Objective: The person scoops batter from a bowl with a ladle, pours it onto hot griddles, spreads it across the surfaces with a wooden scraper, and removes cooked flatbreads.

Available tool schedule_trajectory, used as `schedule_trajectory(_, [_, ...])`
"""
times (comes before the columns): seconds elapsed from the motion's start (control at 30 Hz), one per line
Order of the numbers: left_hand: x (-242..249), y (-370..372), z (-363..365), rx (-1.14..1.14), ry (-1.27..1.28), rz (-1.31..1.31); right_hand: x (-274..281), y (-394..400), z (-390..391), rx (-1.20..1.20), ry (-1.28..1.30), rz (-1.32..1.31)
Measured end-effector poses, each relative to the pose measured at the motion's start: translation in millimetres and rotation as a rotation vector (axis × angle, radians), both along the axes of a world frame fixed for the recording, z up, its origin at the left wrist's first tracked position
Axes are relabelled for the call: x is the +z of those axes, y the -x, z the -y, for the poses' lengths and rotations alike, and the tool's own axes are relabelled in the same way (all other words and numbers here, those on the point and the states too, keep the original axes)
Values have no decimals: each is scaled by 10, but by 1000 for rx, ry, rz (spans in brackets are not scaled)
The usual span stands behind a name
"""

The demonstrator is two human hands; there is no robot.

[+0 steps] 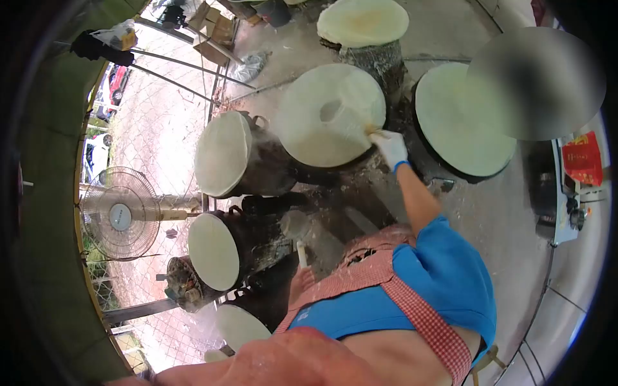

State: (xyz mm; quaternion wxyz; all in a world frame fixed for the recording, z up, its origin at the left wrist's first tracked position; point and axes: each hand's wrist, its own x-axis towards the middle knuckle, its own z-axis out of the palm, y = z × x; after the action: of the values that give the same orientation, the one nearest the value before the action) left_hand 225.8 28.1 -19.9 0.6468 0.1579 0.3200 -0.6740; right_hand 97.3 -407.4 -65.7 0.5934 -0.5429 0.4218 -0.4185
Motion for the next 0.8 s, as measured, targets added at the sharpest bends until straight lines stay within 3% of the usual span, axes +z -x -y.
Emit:
schedule_trajectory(0.03, [47,-2,33,10,-44,24,345,-2,-215,145,-56,-281])
schedule_trajectory(0.1, [262,-9,97,36,-203,88,333,138,-126,450,467,-616])
schedule_trajectory(0.13, [336,-38,119,42,-257,109,168,274,-75,272,516,-464])
schedule_trajectory(0.17, [278,-98,-9,29,-221,121,694,399,-180,52,18,-365])
schedule_trajectory(0.2, [218,-159,-137,17,-184,133,526,488,-119,-32,-241,-285])
schedule_trajectory(0.27, [-7,-245,-363,17,-37,56,108,533,-283,-1,-155,-75])
schedule_trajectory(0.3, [-6,-272,-320,3,-28,50,-184,391,-474,3,-346,98])
schedule_trajectory(0.33, [15,-284,-261,76,-85,-40,-10,262,-718,2,-367,81])
schedule_trajectory(0.37, [32,-308,-226,150,-148,-126,65,246,-815,61,-555,-116])
schedule_trajectory(0.43, [-32,-368,-245,128,-90,-170,419,368,-821,133,-211,-265])
schedule_trajectory(0.5, [-92,-447,-273,75,-28,-122,97,529,-411,119,-96,-271])
schedule_trajectory(0.53, [-159,-470,-289,50,2,-97,-109,528,-163,4,36,-189])
schedule_trajectory(0.63, [-261,-613,-240,-26,59,-48,218,358,327,-138,354,-926])
schedule_trajectory(0.73, [-370,-765,-171,-95,101,-24,154,222,273,97,817,-1089])
schedule_trajectory(0.8, [-480,-911,-45,-130,138,-15,352,377,162,201,862,-1135])
